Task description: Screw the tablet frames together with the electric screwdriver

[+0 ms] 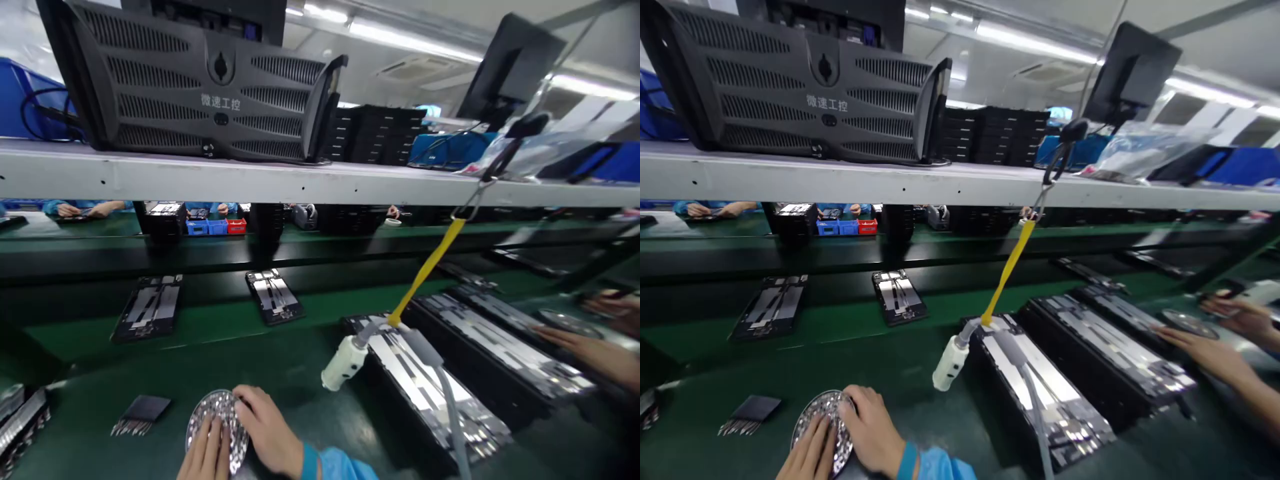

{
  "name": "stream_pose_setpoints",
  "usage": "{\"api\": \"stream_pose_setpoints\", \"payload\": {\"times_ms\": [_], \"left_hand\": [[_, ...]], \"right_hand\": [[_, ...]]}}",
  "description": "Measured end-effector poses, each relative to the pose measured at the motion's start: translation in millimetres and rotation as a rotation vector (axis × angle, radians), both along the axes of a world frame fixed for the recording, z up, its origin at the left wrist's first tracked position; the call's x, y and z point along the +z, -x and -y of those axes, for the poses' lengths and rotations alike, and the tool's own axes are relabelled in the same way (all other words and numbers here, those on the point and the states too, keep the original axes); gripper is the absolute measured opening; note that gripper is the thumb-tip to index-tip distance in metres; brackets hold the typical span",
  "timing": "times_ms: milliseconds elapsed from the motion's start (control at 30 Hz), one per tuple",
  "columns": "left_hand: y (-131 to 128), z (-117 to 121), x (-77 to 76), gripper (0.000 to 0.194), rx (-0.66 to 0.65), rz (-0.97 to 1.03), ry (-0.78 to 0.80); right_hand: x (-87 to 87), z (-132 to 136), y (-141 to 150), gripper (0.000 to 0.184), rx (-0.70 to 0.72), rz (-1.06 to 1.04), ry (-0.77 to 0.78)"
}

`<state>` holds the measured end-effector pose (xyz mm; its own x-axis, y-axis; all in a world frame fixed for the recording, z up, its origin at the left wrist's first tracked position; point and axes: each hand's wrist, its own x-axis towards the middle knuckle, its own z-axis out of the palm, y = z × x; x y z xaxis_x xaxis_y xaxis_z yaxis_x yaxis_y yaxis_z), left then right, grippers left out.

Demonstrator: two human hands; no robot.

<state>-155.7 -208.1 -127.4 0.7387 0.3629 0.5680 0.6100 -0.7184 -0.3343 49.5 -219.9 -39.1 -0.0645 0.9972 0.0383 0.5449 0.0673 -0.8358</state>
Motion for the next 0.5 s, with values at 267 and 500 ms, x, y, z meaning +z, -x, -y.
{"api": "stream_pose_setpoints", "payload": {"times_ms": [267,500], "left_hand": [[-35,3,49.9,0.061,0.034,0.076,0.117],[-19,28,17.3,0.062,-0.014,-0.045,0.171]], "right_hand": [[-1.5,-14,11,0.039,0.167,-0.037,0.030],[-8.0,11,-5,0.041,0.033,-0.081,0.068]]}}
